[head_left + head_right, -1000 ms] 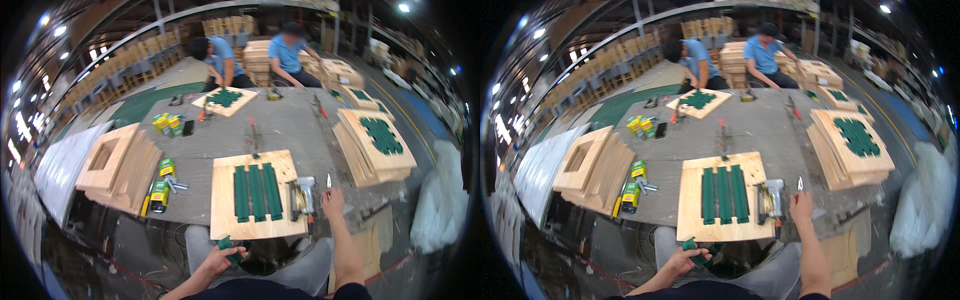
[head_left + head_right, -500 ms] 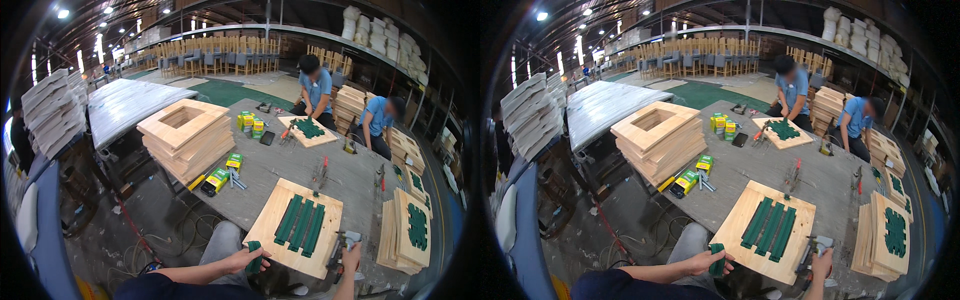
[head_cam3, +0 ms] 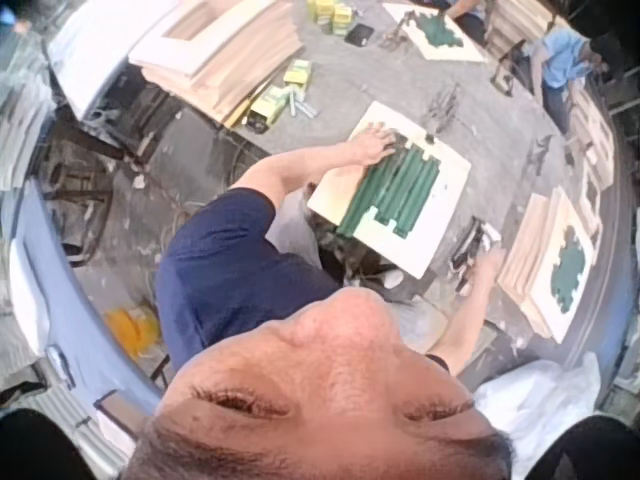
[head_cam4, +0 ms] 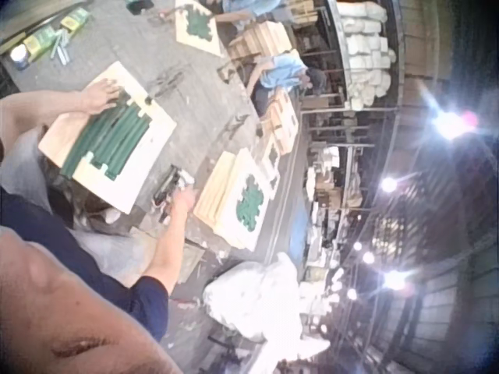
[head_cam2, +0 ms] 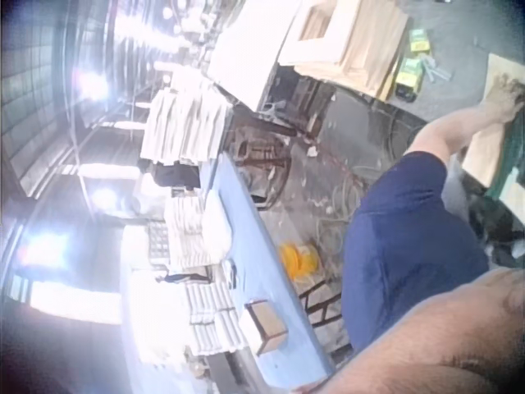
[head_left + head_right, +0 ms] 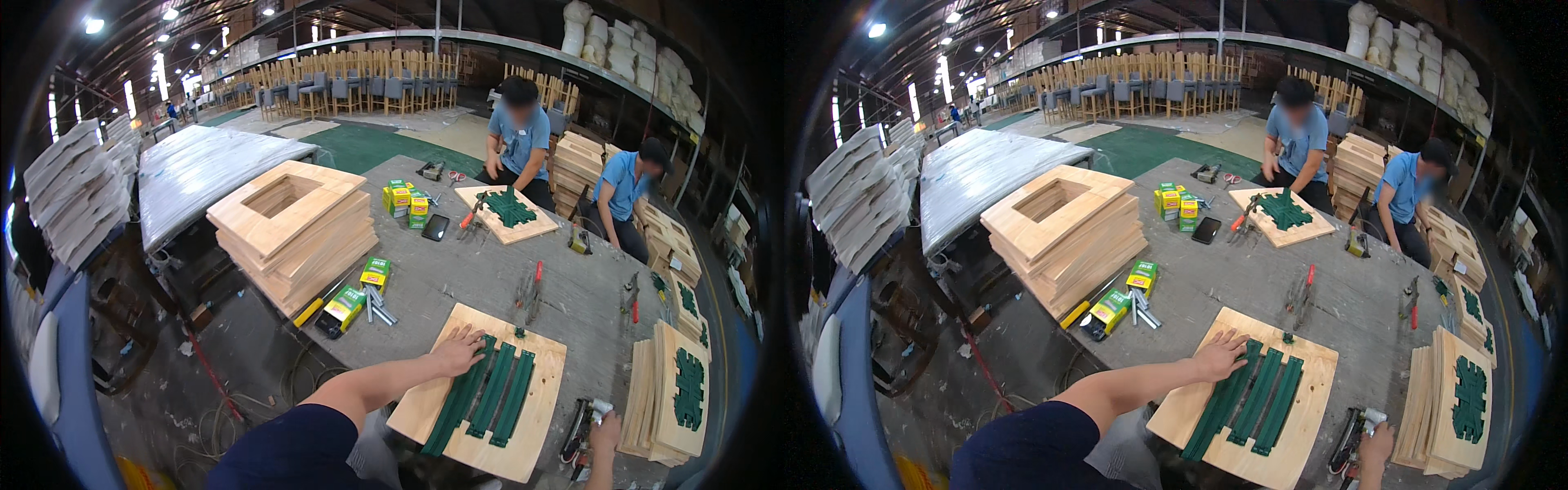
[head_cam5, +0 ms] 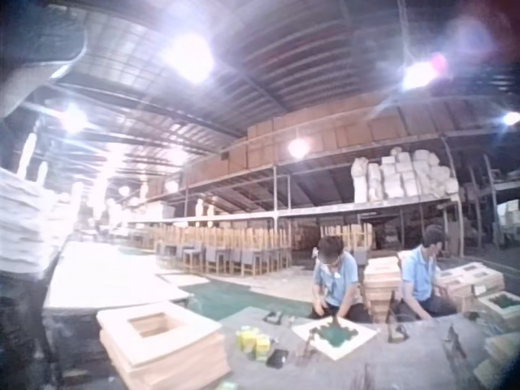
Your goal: The person sits on the floor and assembles a green cushion by attaching green fabric strips to a square wooden board. They use a staple gun to secure the strips in a crisscross pattern, repeatedly cutting and positioning the fabric.
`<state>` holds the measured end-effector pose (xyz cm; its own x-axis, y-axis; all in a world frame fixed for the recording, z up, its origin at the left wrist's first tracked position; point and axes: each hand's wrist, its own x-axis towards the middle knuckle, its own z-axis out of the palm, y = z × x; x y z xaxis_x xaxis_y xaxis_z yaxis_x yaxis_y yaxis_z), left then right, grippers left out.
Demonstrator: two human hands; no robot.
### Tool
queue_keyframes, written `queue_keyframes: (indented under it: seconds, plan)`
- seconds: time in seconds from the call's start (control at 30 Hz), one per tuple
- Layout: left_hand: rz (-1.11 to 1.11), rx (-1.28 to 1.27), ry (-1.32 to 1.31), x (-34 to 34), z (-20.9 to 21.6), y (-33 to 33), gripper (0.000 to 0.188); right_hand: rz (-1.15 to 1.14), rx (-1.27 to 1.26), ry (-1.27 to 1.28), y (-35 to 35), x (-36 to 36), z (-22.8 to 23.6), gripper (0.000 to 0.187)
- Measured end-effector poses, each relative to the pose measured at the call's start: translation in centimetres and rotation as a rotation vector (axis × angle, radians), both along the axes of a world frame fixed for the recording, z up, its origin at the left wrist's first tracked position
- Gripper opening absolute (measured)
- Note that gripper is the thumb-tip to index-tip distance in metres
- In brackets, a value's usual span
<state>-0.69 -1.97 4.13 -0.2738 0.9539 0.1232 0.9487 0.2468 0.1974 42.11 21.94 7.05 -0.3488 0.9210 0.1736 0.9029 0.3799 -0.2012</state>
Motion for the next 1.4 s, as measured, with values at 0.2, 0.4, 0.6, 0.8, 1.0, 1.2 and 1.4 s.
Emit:
queue_keyframes:
  seconds: [0.2,0.4,0.6,0.8,1.0,1.2,1.4]
  plan:
    - [-0.134,0.003,-0.033,-1.2,-4.1,2.6,0.059,0.280,0.027,0.154,7.5,-10.7,2.7,0.023]
    - [-0.180,-0.043,-0.094,-1.7,-3.9,3.3,0.080,0.378,-0.188,0.420,17.2,-33.6,-1.6,0.043]
    - [-0.151,-0.032,-0.248,-2.4,-4.8,1.9,0.080,0.168,-0.373,0.459,20.6,-49.7,-5.9,0.054]
    - [-0.234,0.033,-0.303,-2.6,-4.1,3.4,0.074,0.244,-0.279,0.608,28.3,-48.4,-6.0,0.030]
    - [-0.120,-0.035,-0.273,-2.2,-4.5,1.8,0.075,0.468,-0.547,0.916,22.6,-48.9,2.6,0.039]
    - [-0.151,0.064,-0.198,-2.1,-3.9,2.3,0.068,0.565,-0.288,0.795,13.0,-35.8,6.5,0.045]
    - [-0.086,0.075,-0.182,-2.0,-4.1,0.7,0.064,0.382,-0.176,0.662,-7.6,-14.4,1.4,0.033]
